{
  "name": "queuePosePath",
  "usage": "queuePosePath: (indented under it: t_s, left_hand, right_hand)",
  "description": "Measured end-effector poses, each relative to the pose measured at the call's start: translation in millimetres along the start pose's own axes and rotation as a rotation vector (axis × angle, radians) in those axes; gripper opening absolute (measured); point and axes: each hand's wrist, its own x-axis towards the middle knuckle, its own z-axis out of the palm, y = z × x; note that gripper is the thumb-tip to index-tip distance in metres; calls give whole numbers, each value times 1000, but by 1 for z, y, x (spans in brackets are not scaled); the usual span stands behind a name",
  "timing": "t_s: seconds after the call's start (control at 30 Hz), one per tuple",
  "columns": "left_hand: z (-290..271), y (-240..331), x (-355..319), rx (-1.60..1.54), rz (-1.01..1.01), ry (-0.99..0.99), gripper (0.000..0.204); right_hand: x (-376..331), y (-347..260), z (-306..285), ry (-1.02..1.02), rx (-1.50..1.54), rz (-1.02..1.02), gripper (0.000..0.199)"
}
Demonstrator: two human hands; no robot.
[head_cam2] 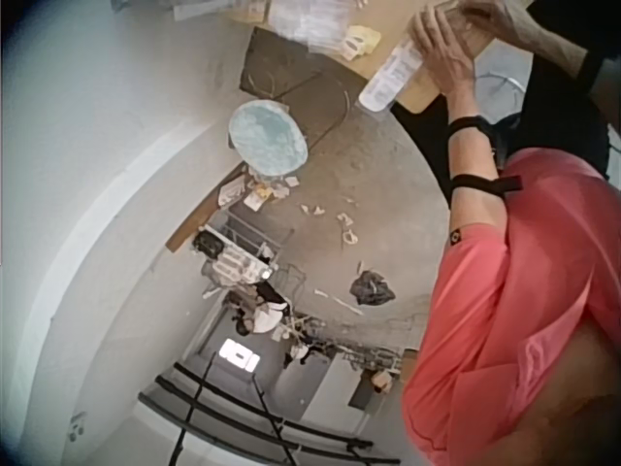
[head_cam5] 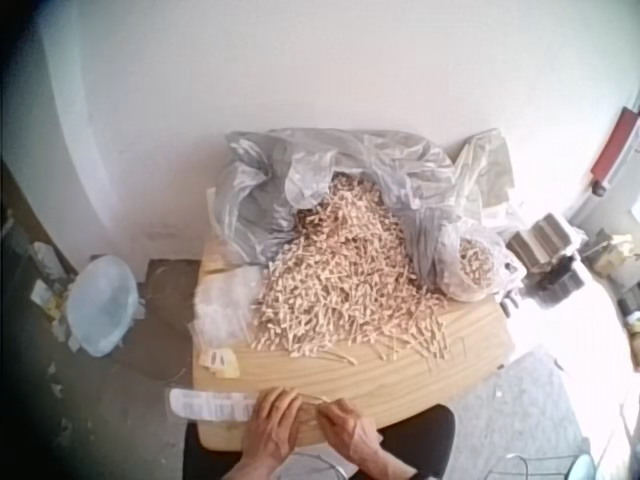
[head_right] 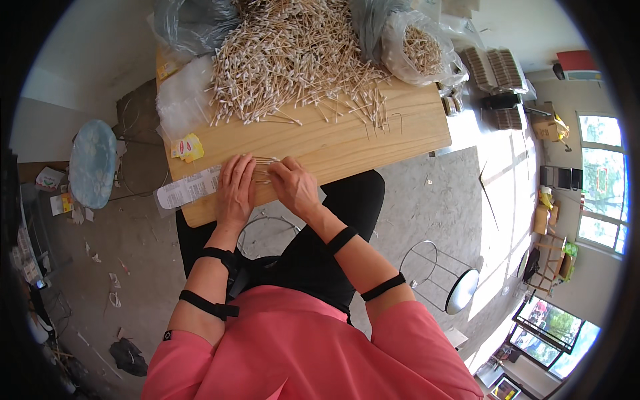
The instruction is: Counting and packaging cotton swabs into plastic bags and containers.
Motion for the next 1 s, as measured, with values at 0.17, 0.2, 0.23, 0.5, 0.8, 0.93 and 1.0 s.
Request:
queuePosePath:
  t_s: [0.17, 0.2, 0.23, 0.5, 0.8, 0.93, 1.0]
  left_hand:
    - [0, 0, 0, -1, -3, -9, 47]
    - [0, 0, 0, -2, -3, -12, 47]
    - [0, 0, 0, -4, -4, -15, 47]
    - [0, 0, -1, 6, -3, -15, 48]
    - [-1, 2, 2, -7, 0, -15, 52]
    - [-2, 1, 0, 19, -20, -33, 53]
    - [-2, 2, 0, 11, -25, -30, 52]
  right_hand:
    - [1, 4, 3, 62, 118, 99, 12]
    - [2, 5, 3, 106, 131, 106, 11]
    - [2, 5, 3, 106, 130, 107, 11]
    - [2, 2, 4, 47, 72, 102, 14]
    - [14, 14, 0, 176, 71, 143, 16]
    - [20, 19, -4, -2, 27, 66, 20]
    - [30, 24, -7, 111, 45, 139, 22]
